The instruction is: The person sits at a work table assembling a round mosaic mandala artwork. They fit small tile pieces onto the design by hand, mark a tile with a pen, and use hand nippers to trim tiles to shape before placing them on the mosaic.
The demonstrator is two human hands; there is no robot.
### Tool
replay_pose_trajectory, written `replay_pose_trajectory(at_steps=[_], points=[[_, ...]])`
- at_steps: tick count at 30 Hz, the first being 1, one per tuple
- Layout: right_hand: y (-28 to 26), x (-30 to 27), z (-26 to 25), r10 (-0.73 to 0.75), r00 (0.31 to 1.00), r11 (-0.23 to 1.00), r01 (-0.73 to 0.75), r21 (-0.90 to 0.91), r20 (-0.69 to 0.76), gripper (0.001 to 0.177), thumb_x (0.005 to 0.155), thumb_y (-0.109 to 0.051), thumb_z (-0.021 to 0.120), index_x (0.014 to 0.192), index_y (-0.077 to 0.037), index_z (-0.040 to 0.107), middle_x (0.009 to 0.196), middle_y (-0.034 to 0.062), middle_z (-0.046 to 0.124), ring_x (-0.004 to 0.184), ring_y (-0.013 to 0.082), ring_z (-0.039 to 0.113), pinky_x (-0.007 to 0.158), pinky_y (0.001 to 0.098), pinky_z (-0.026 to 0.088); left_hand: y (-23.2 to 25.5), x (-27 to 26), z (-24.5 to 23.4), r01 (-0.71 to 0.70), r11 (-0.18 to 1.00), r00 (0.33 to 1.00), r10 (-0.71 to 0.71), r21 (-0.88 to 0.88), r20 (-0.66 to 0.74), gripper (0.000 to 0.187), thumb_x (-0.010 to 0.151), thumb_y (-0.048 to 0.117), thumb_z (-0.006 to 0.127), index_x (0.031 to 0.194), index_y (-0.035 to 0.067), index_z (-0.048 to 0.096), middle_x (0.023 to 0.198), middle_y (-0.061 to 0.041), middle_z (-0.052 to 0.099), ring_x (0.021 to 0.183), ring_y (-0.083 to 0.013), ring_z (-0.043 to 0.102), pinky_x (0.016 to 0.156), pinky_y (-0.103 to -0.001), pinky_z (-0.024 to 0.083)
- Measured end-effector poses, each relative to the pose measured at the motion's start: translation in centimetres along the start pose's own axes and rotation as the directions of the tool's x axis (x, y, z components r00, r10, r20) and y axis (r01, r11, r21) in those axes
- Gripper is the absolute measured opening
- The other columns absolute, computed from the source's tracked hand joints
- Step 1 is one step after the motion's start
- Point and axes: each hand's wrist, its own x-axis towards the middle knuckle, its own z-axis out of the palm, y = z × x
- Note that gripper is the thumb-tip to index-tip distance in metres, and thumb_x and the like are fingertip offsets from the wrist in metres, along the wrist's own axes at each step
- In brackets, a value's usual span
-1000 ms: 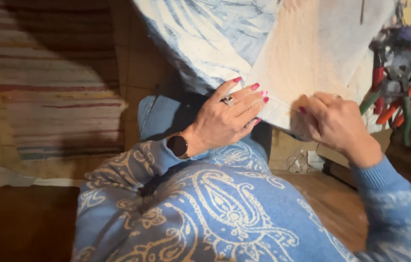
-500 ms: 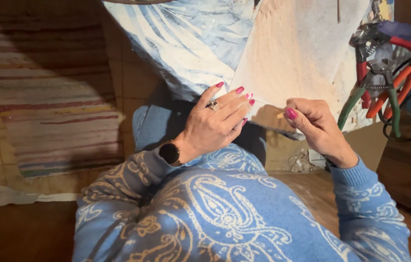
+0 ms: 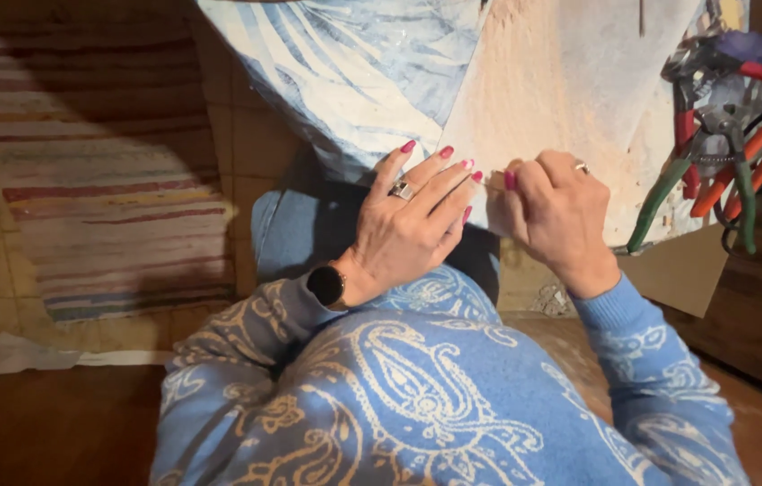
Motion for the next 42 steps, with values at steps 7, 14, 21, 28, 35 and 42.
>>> replay_pose_trajectory(at_steps=[7,14,21,28,35,42], points=[[0.8,-0.1,-0.5,-0.08,0.983,0.986,0.102,-0.131,0.163,0.012,0.089,-0.017,0.073,0.09,-0.011,0.063,0.084,0.0056,0.058,0.076,0.0256,0.059,0.066,0.0379,0.049,-0.3,-0.7,0.5,-0.017,1.0,1.0,0.017,0.023,0.017,0.036,0.097,0.021,0.072,0.13,0.006,0.068,0.137,-0.009,0.064,0.137,-0.0257,0.054,0.122,-0.053,0.028],[0.2,1.2,0.2,-0.153,0.978,0.979,0.17,-0.109,0.145,0.008,0.091,-0.013,0.072,0.094,-0.01,0.066,0.081,0.0042,0.055,0.073,0.0235,0.056,0.065,0.0364,0.048,-0.9,-1.1,0.6,-0.05,0.998,0.996,0.046,0.048,0.082,0.042,0.098,0.025,0.071,0.134,0.004,0.066,0.142,-0.011,0.061,0.143,-0.0264,0.049,0.124,-0.057,0.026],[1.0,0.4,-0.7,-0.223,0.963,0.96,0.243,-0.136,0.149,0.008,0.093,-0.012,0.073,0.094,-0.009,0.066,0.078,0.0037,0.052,0.071,0.0227,0.054,0.061,0.0357,0.043,-1.5,-1.3,1.1,-0.099,0.995,0.992,0.096,0.032,0.084,0.044,0.099,0.028,0.072,0.135,0.003,0.066,0.145,-0.013,0.059,0.145,-0.0272,0.046,0.125,-0.058,0.026],[-0.1,2.3,-0.6,-0.268,0.957,0.957,0.278,-0.081,0.11,0.009,0.091,-0.012,0.07,0.09,-0.008,0.062,0.08,0.0063,0.052,0.073,0.0253,0.054,0.066,0.0369,0.047,-1.7,-1.3,1.1,-0.111,0.993,0.988,0.107,0.034,0.115,0.047,0.092,0.031,0.074,0.129,0.004,0.067,0.143,-0.013,0.059,0.144,-0.0278,0.046,0.124,-0.06,0.026],[0.4,3.3,0.3,-0.246,0.96,0.964,0.257,-0.073,0.136,0.009,0.092,-0.012,0.07,0.09,-0.009,0.063,0.078,0.0062,0.052,0.072,0.0254,0.055,0.064,0.0377,0.047,-2.1,-1.1,0.9,-0.132,0.991,0.986,0.129,0.023,0.105,0.051,0.096,0.034,0.074,0.132,0.0,0.065,0.145,-0.016,0.057,0.144,-0.031,0.046,0.125,-0.059,0.026],[0.8,1.3,0.1,-0.205,0.96,0.971,0.224,-0.084,0.191,0.008,0.092,-0.015,0.069,0.091,-0.009,0.064,0.077,0.0059,0.053,0.072,0.0251,0.057,0.06,0.0375,0.047,-2.0,-1.1,1.1,-0.13,0.992,0.985,0.13,-0.008,0.115,0.054,0.092,0.033,0.075,0.134,0.0,0.064,0.141,-0.016,0.057,0.141,-0.0312,0.048,0.123,-0.061,0.028]])
